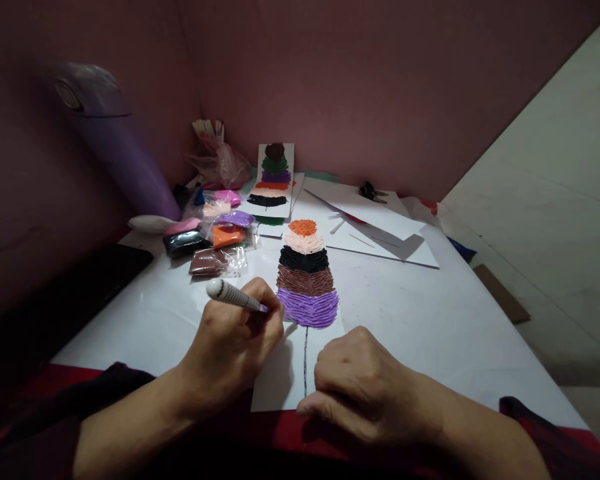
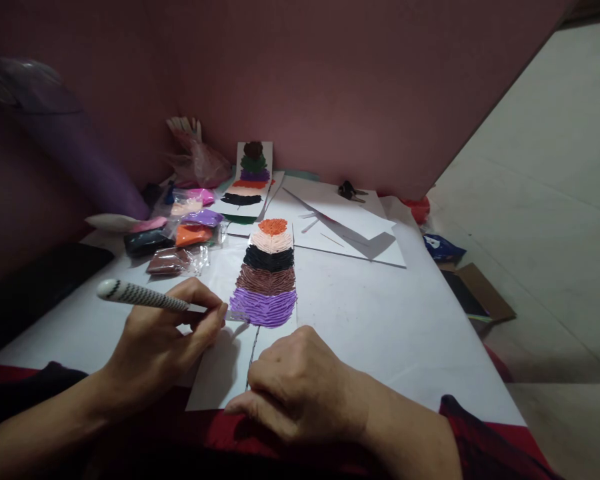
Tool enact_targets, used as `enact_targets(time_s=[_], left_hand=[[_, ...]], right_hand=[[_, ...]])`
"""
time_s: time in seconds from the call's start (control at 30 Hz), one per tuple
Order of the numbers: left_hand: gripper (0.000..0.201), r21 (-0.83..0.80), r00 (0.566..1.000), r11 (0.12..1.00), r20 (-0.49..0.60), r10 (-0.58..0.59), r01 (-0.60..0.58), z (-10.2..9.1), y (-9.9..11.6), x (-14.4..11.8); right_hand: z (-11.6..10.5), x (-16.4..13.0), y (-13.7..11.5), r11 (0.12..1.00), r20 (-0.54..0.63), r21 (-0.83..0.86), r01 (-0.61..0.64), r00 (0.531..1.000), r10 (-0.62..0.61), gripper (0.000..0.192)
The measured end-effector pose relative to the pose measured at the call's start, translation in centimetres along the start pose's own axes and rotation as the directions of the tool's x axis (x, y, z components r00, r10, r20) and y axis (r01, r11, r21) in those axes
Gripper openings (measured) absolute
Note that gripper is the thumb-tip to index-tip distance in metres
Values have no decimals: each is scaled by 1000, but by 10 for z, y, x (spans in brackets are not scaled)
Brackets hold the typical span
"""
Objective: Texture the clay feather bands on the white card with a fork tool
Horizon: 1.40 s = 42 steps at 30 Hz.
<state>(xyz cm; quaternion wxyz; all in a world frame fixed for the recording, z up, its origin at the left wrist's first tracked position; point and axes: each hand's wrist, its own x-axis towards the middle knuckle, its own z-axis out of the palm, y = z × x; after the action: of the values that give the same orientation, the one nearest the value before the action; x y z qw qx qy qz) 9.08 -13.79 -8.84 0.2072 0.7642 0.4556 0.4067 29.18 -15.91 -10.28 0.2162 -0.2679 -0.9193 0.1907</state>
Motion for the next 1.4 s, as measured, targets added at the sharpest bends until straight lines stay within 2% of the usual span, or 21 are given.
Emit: enact_targets(time_s=[0.1, 0.3, 0.5, 0.83, 1.03, 1.23, 1.4], left_hand=[[11, -41, 1000, 999, 6, -12, 12, 2, 1, -1], [14, -180, 992, 981, 121, -45, 67, 8, 3, 0], [14, -199, 982, 977, 182, -41, 78, 9, 1, 1], [14, -110, 990, 992, 135, -39, 54, 7, 0, 4], [12, -53, 992, 997, 118, -43, 49, 2, -3, 4], [13, 10, 997, 999, 69, -36, 35, -1, -4, 5], [13, 63, 1000, 998, -3, 23, -23, -4, -3, 5]], right_hand=[[0, 0, 1, 1000, 3, -6, 7, 1000, -7, 39], [-1, 1, -1, 999, -9, -24, 30, 1000, -30, 41], [-1, 1, 0, 999, -37, 5, 41, 998, -41, 40], [0, 1, 1, 1000, -13, 29, -1, 1000, 1, 37], [0, 0, 1, 999, -19, 34, 17, 1000, -16, 36], [-1, 1, 0, 999, -21, 31, 27, 999, -26, 35], [-2, 1, -1, 999, -13, 43, 13, 1000, -13, 35]])
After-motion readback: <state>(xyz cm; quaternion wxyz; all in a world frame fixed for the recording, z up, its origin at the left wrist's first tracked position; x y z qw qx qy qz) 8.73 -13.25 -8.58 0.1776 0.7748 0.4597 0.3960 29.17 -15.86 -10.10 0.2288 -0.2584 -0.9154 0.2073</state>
